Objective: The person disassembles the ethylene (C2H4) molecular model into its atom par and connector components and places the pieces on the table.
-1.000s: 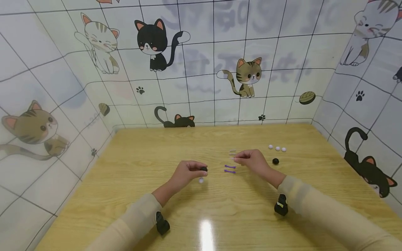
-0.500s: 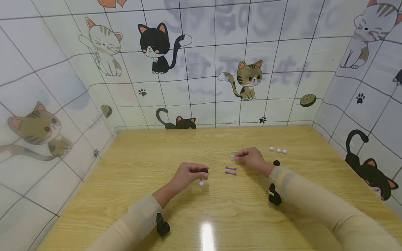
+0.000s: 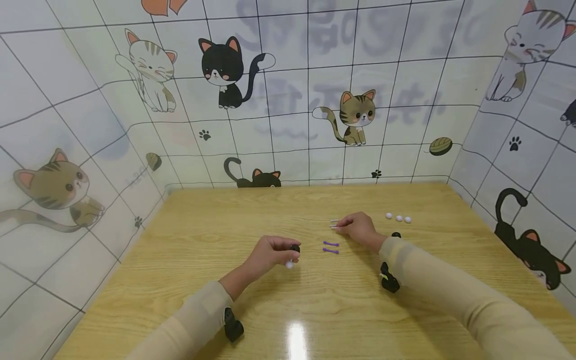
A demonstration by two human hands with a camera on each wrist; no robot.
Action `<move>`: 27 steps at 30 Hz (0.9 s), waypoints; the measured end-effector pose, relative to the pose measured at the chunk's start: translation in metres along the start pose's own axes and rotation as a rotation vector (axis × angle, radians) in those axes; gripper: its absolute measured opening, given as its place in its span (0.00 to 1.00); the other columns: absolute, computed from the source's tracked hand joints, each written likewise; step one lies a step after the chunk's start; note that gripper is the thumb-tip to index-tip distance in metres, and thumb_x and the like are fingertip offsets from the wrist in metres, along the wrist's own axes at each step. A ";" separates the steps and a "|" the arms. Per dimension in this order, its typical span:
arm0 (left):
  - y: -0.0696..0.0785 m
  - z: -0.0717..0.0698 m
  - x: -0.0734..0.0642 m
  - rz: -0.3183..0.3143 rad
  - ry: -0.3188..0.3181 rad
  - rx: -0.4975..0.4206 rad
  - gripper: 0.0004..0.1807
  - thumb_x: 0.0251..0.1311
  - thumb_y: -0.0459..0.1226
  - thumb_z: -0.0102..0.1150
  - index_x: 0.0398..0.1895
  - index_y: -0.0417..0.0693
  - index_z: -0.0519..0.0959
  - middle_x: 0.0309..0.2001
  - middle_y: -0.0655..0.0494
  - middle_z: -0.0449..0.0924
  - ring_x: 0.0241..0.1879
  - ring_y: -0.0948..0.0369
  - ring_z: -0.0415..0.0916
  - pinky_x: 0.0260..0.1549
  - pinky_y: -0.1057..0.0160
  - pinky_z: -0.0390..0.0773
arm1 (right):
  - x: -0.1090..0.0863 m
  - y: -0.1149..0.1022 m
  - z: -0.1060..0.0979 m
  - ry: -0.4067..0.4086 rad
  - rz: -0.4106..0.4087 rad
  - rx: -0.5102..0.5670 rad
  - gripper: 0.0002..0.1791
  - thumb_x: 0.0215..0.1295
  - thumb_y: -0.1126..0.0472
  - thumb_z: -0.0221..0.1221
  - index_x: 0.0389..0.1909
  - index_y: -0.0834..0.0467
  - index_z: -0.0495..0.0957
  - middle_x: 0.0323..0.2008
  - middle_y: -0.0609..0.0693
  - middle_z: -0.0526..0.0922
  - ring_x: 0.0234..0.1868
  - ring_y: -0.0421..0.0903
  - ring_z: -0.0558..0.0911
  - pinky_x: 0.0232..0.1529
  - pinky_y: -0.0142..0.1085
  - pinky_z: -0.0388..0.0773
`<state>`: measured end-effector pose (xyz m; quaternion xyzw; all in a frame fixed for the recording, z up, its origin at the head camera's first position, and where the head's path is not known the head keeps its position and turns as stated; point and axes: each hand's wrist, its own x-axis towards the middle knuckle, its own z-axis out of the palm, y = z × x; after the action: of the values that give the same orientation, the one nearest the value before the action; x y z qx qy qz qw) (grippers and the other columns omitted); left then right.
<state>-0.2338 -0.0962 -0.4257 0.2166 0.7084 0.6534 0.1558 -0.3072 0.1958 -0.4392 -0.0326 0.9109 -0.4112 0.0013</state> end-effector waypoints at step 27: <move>-0.003 0.005 0.001 -0.048 -0.086 -0.006 0.27 0.58 0.28 0.66 0.61 0.31 0.73 0.46 0.29 0.78 0.37 0.58 0.82 0.35 0.54 0.83 | 0.002 -0.002 0.000 -0.001 -0.033 -0.018 0.07 0.60 0.64 0.67 0.38 0.63 0.86 0.37 0.55 0.84 0.43 0.54 0.80 0.45 0.46 0.77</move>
<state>-0.2327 -0.0914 -0.4290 0.2269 0.7040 0.6417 0.2027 -0.3094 0.1946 -0.4372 -0.0479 0.9138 -0.4032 -0.0056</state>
